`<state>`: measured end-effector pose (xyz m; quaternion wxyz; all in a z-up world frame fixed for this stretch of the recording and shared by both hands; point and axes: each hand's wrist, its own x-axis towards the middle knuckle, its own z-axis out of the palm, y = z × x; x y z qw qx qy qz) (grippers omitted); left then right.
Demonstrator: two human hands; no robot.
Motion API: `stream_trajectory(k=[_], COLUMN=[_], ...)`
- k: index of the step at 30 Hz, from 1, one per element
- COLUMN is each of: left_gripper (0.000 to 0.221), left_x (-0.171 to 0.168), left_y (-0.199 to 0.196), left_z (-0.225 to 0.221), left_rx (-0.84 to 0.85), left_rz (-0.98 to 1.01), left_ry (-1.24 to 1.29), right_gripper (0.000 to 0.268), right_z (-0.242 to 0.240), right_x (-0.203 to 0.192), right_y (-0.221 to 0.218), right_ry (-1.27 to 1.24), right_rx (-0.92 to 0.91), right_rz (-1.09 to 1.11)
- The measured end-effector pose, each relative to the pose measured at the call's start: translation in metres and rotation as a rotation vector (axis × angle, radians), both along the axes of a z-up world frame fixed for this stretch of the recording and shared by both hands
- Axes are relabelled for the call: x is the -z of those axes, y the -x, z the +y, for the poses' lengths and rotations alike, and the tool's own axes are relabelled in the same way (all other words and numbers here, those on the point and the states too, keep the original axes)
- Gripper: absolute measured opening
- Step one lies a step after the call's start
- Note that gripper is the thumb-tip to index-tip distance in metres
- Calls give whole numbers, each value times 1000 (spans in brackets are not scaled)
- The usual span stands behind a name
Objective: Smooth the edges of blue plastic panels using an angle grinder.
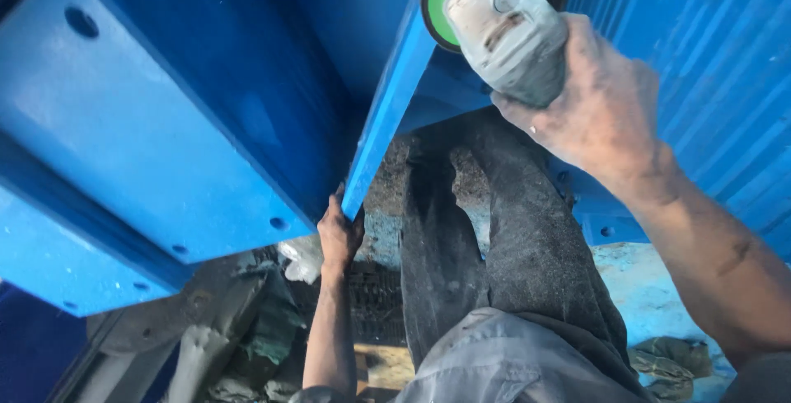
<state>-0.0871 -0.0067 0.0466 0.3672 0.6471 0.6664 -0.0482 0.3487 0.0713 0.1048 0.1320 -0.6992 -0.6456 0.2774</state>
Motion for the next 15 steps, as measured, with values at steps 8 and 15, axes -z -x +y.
stream_trajectory(k=[8,15], left_gripper=[42,56], left_x=[16,1], left_y=[4,0], left_z=[-9,3], left_rx=[55,-99], left_rz=[12,-50], left_ry=[22,63], right_gripper=[90,84], right_z=[-68,-99], right_x=[-23,-35], right_y=[119,141], right_ry=[376,492], right_rx=[-38,134], right_rz=[165,236])
